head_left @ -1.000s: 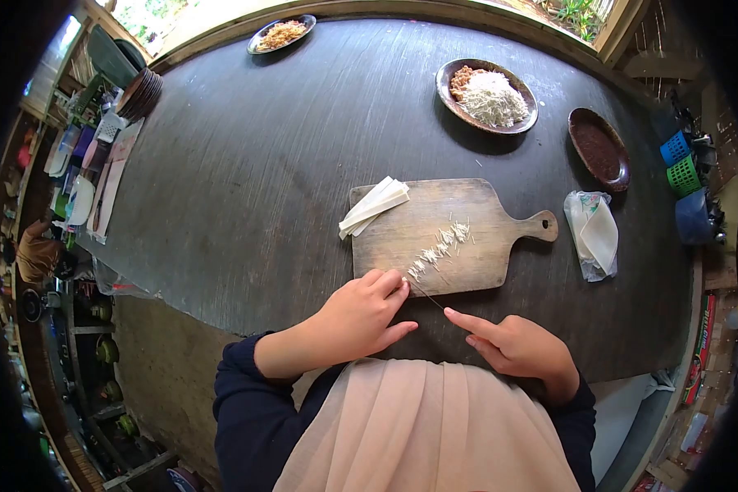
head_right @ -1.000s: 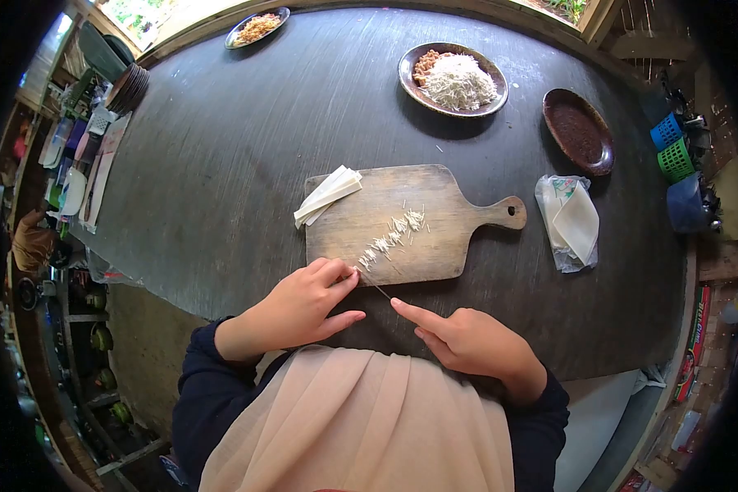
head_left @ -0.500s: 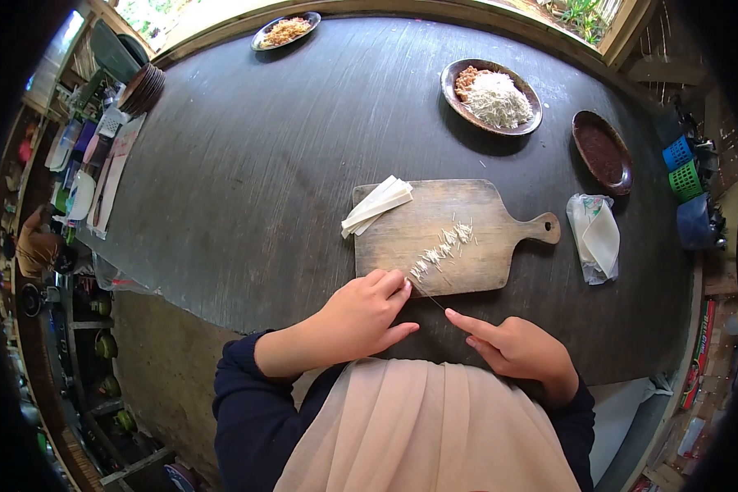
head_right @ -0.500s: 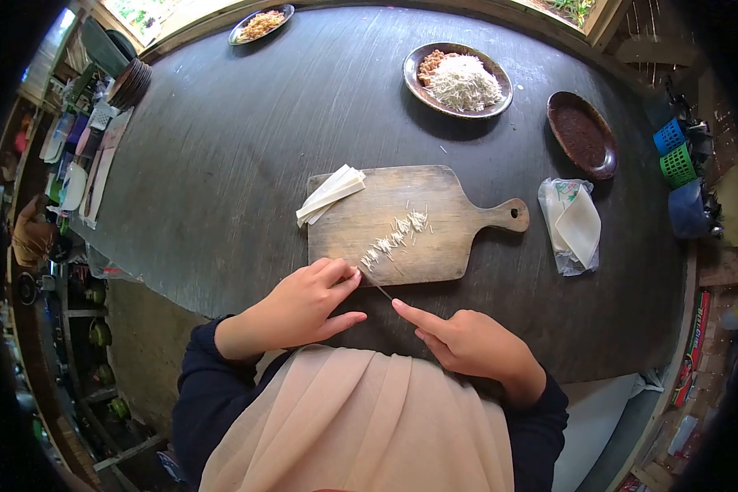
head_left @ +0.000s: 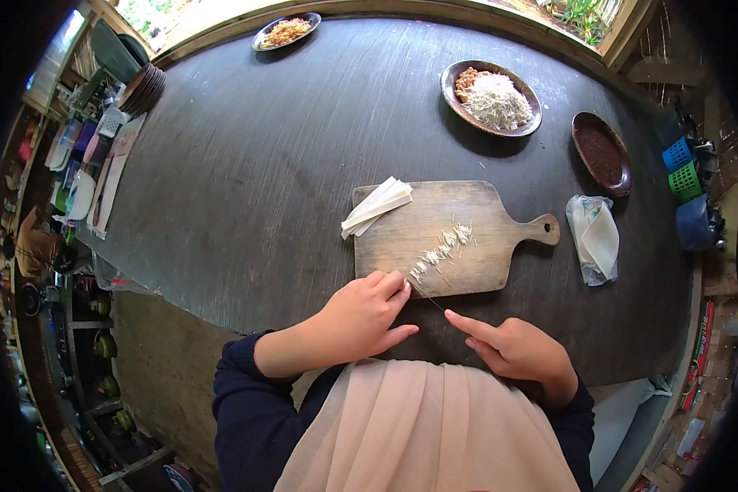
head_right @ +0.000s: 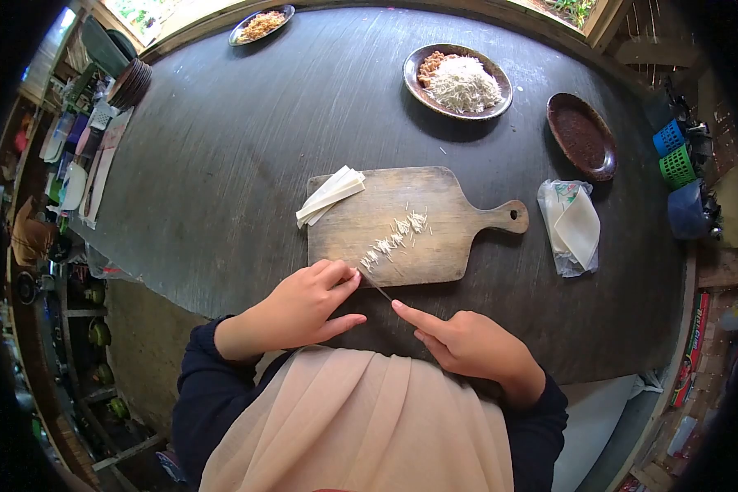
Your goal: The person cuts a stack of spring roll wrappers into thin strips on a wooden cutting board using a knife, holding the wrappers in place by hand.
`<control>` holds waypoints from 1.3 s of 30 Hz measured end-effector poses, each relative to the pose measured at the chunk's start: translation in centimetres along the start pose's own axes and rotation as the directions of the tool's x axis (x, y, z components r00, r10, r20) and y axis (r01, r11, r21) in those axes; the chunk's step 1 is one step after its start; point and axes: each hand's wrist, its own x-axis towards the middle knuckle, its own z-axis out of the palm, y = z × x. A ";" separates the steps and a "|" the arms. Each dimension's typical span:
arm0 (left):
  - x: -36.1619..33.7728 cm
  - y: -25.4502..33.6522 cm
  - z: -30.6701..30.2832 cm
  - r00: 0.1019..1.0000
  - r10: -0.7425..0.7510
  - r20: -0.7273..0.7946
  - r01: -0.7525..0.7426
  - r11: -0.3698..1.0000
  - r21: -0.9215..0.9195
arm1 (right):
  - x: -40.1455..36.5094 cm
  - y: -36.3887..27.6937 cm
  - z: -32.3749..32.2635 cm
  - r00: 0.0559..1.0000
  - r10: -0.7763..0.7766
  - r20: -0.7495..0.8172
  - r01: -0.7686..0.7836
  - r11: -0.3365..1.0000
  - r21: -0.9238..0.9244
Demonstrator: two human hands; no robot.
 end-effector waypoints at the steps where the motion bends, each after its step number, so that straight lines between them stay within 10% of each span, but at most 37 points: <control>1: 0.0 0.0 0.0 1.000 0.000 0.006 0.000 1.000 0.001 | 0.0 0.0 0.0 1.000 0.000 0.000 0.000 1.000 0.012; 39: -0.2 0.5 0.0 0.999 -0.051 -0.004 0.051 0.999 -0.006 | 0.0 -0.4 0.2 0.998 0.063 -0.018 -0.062 0.997 0.042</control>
